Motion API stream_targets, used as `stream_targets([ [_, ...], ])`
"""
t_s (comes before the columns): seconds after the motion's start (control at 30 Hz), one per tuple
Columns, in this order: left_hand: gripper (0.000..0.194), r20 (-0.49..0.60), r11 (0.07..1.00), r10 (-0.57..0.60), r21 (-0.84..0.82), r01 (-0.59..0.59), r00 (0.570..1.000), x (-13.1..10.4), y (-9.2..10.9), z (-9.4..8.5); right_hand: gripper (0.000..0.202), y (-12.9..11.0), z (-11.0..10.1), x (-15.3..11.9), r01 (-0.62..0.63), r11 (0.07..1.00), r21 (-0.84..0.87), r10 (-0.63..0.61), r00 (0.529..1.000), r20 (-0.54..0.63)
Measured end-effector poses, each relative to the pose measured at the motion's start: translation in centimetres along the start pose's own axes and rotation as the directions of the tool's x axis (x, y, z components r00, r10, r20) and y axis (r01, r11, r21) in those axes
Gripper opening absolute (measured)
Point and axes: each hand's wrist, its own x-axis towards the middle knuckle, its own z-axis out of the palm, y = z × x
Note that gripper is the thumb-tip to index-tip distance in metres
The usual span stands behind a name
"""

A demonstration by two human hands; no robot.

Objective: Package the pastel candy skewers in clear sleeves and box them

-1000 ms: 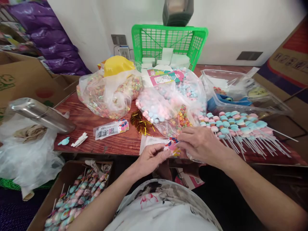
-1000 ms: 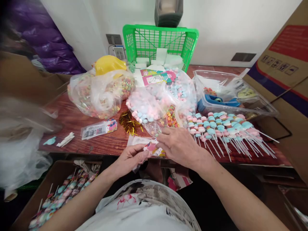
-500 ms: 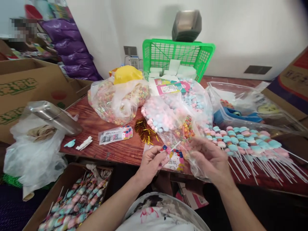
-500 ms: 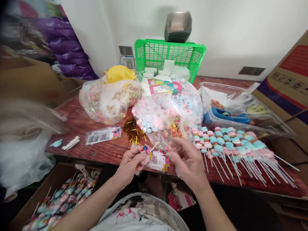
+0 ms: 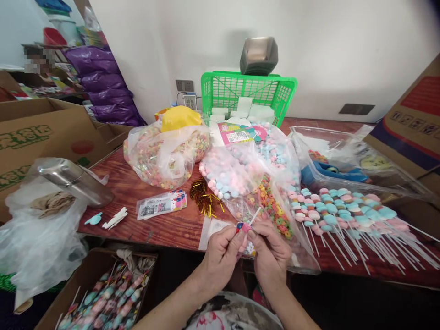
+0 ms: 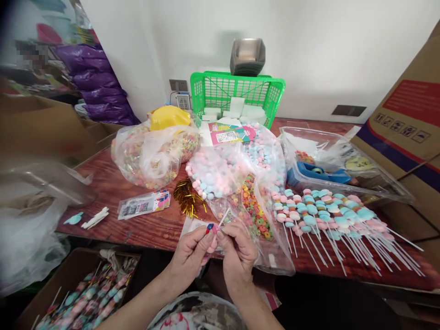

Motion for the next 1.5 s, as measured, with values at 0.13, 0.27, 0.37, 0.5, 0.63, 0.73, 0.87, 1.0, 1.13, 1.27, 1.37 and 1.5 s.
stream_targets([
  [0.13,0.039,0.073,0.994,-0.085,-0.064,0.090,0.994,0.1,0.7,-0.6,0.027,-0.3,0.0,0.3,0.198,0.978,-0.070,-0.192,0.978,0.084],
  [0.27,0.042,0.121,0.989,-0.134,-0.047,0.141,0.984,0.4,0.6,-0.8,0.010,-0.2,0.0,1.2,-0.158,0.979,0.131,0.128,0.969,0.210],
  [0.37,0.040,0.095,0.969,-0.227,-0.078,0.235,0.969,0.7,0.2,-0.7,0.018,0.3,0.4,1.2,-0.454,0.854,0.255,0.390,0.882,0.265],
  [0.5,0.030,0.095,0.931,-0.312,-0.167,0.324,0.945,1.1,-0.1,-0.7,0.015,0.7,-0.4,1.5,-0.469,0.814,0.342,0.459,0.881,0.114],
  [0.63,0.022,0.116,0.885,-0.335,-0.302,0.354,0.935,1.3,-0.1,-0.7,0.028,0.3,-2.2,2.3,-0.459,0.864,0.207,0.426,0.886,0.185],
  [0.73,0.024,0.166,0.911,-0.337,-0.189,0.365,0.927,1.5,0.2,-0.7,0.010,0.2,-2.6,1.7,-0.388,0.921,0.008,0.356,0.854,0.380],
  [0.87,0.032,0.256,0.918,-0.373,-0.036,0.395,0.892,1.8,1.0,-0.9,0.015,0.5,-2.9,0.6,-0.181,0.979,-0.098,0.201,0.939,0.278],
  [1.0,0.035,0.303,0.892,-0.416,-0.048,0.450,0.857,1.9,1.4,-1.6,0.035,0.2,-4.4,1.6,0.498,0.813,-0.302,-0.294,0.798,0.526],
  [1.13,0.030,0.478,0.842,-0.504,0.087,0.532,0.719,1.4,0.9,-2.4,0.038,-0.4,-5.2,2.9,0.634,0.760,-0.143,-0.268,0.506,0.820],
  [1.27,0.033,0.640,0.758,-0.490,-0.022,0.652,0.591,0.6,-0.1,-3.2,0.037,-0.5,-5.0,2.6,0.522,0.853,0.003,-0.282,0.455,0.845],
  [1.37,0.038,0.671,0.709,-0.468,-0.104,0.698,0.575,0.4,-0.2,-3.7,0.028,-0.6,-4.7,2.3,0.518,0.856,0.015,-0.303,0.478,0.824],
  [1.5,0.036,0.619,0.873,-0.403,0.038,0.487,0.674,0.9,0.8,-4.0,0.023,-1.3,-3.8,3.3,0.545,0.823,-0.160,-0.163,0.497,0.853],
])
